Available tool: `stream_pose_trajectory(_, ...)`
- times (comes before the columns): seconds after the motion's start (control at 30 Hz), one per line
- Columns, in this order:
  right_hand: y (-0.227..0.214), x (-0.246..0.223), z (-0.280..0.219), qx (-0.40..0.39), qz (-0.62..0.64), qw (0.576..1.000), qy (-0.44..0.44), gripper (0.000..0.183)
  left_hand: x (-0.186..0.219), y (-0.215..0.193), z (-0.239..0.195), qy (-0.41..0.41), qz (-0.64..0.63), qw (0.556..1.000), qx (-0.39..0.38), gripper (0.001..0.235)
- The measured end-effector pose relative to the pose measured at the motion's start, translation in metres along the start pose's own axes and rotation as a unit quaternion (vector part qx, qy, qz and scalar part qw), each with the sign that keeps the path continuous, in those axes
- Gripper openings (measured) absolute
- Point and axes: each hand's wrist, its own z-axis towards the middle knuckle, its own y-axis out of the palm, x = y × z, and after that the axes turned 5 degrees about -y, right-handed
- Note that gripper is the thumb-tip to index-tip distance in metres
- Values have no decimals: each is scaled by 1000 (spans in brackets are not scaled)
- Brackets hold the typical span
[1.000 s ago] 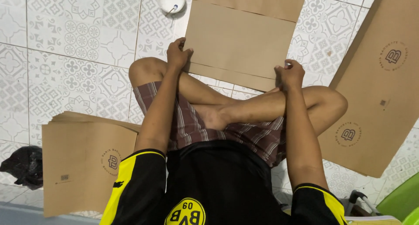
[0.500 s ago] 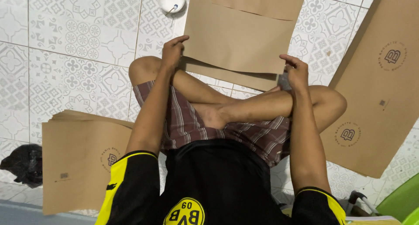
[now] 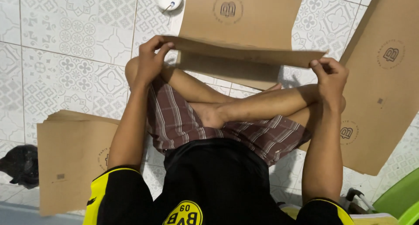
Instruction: The person folds a flat brown paper bag into shape, then uses a small brush to apply glue from a white container along the bottom seam. They press the glued edges together to seal the bag and smooth it out.
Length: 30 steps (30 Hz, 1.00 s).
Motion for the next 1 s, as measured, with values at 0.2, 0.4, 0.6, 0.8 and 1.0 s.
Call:
stream_pose_trajectory(0.2,46,-33,7,94,-81,992,-24,38,17,31,12,-170,-67,982,38,21)
stream_pose_trajectory(0.4,96,-68,-7,-103,-327,914,-218,77,37,32,6,-207,-23,978,31,24)
stream_pose_trajectory(0.6,174,-116,-17,-259,-401,807,-348,110,9,29,-2,-108,-31,994,9,12)
stream_pose_trajectory(0.8,195,-105,-2,-298,-317,848,-301,80,9,9,-26,-120,-58,986,-103,61)
stream_pose_trajectory(1.0,196,-90,-4,-343,-332,839,-263,64,-5,2,-45,82,123,987,-64,44)
